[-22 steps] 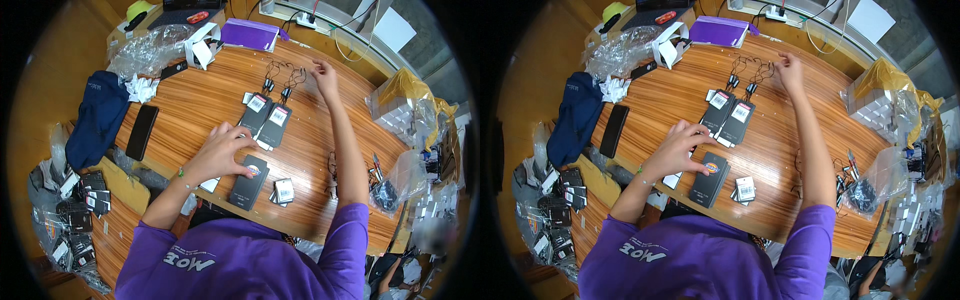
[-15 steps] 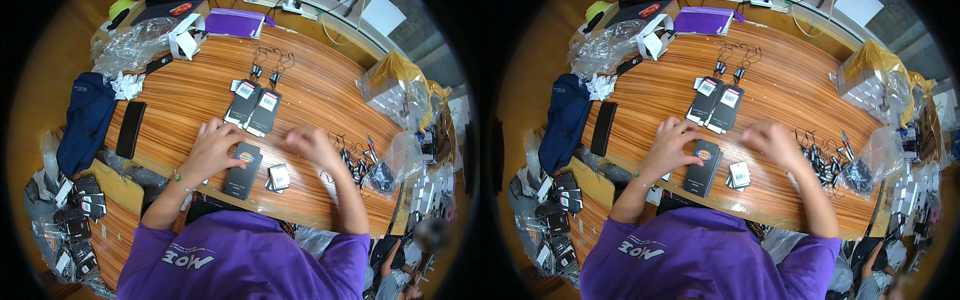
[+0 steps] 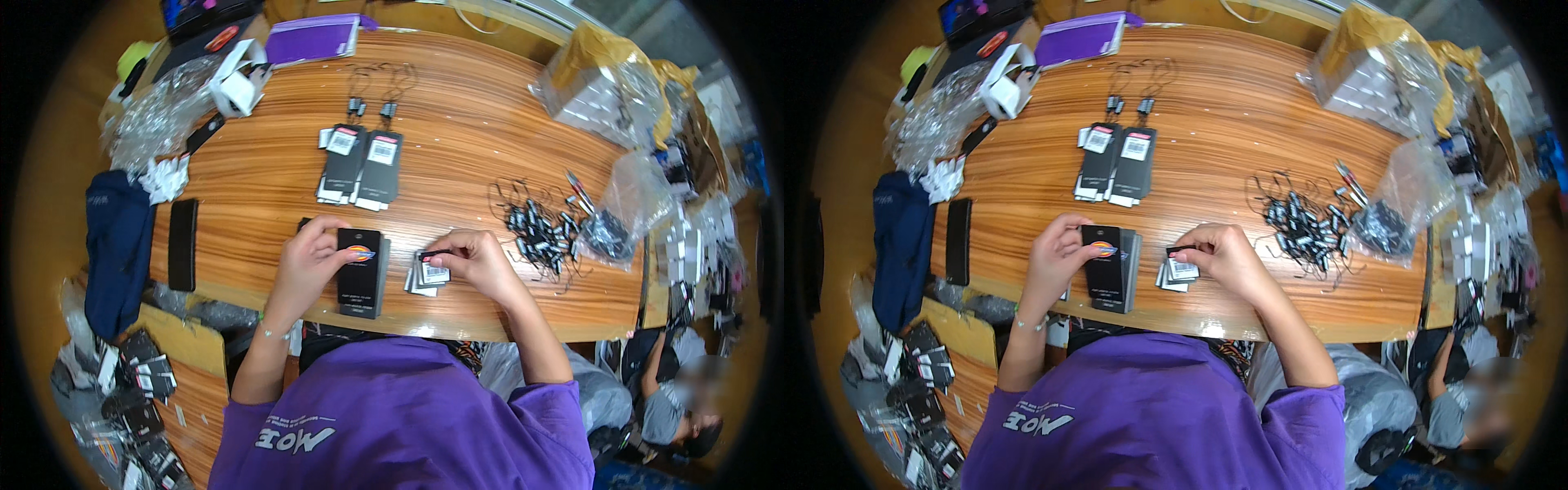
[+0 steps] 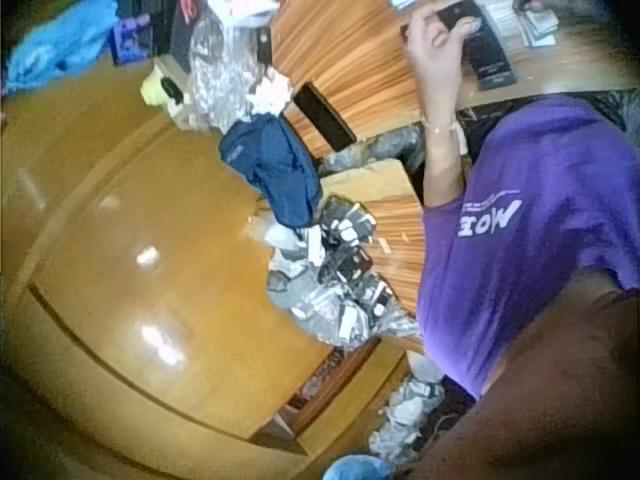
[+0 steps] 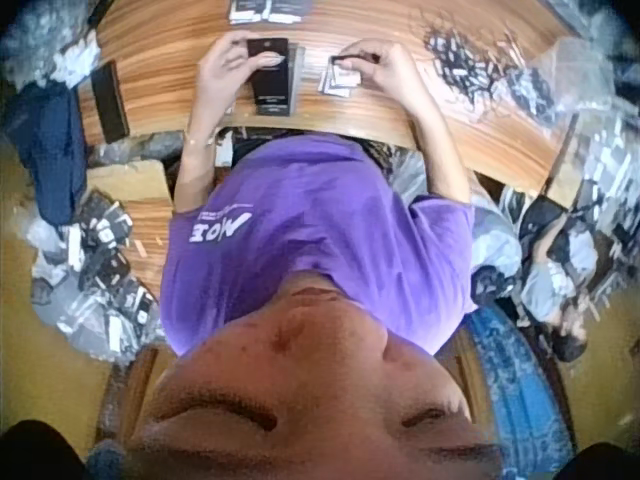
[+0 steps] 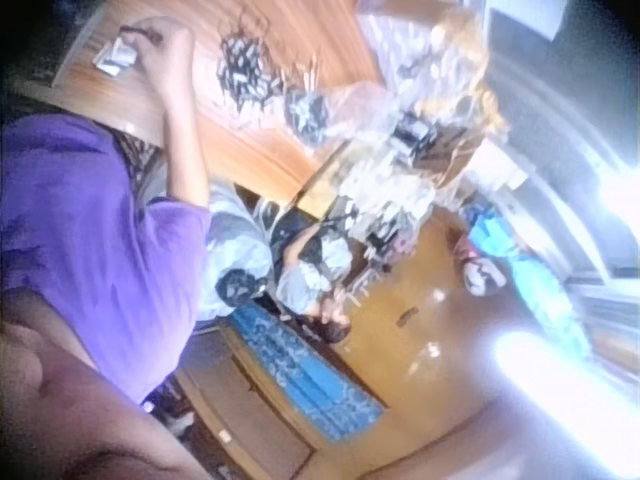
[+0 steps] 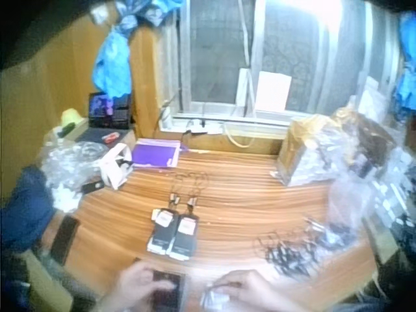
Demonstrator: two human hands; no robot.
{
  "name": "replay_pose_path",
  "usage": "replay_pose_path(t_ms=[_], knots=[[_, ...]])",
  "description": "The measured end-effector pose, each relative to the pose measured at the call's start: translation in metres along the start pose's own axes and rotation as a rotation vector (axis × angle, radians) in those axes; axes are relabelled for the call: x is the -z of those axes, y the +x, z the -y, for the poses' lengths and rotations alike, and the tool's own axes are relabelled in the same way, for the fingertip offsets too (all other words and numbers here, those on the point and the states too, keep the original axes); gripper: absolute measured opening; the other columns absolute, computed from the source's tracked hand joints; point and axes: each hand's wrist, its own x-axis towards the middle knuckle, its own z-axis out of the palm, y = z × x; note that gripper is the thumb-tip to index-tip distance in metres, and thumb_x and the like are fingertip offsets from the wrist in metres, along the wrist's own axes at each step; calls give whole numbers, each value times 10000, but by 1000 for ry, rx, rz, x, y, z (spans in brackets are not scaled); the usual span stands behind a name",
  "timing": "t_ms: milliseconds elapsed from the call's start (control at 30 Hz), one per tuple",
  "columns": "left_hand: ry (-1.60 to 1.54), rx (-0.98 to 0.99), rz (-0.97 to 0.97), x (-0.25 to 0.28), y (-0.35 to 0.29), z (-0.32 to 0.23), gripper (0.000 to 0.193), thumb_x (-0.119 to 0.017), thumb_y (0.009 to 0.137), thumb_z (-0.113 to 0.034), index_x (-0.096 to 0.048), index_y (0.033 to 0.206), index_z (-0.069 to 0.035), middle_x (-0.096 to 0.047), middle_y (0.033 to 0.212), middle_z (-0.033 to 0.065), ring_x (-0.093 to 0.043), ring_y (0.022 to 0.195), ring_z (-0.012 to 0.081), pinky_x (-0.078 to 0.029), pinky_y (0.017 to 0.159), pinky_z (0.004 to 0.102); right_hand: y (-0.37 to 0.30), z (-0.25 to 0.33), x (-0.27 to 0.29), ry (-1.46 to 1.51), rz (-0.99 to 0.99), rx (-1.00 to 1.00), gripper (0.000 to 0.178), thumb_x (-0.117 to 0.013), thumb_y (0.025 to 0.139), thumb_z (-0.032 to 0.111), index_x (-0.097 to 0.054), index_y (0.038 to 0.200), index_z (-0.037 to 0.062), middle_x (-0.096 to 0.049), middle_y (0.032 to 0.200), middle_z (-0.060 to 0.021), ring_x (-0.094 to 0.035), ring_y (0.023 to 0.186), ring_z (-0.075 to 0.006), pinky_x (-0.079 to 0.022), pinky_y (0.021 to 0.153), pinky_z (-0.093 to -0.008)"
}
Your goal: The person repeatedly picks up small black rectangular boxes and thin black wires, inserts the wires into the boxes, and places the assembled units on the table. The person handles the items one at a time and continues the process throughout the clip.
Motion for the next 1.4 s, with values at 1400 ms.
replay_pose_path(t_ms=[1400], knots=[[-275,-101,96,-70,-10,-11,342,-582,777,107,-492,1101,42,-633,912,138,-617,851,149,-493,760,228,-116,-49,106,-310,-911,-125,153,-663,739,34,-550,829,-17,-583,716,-76,-531,682,-127,-427,649,-255]])
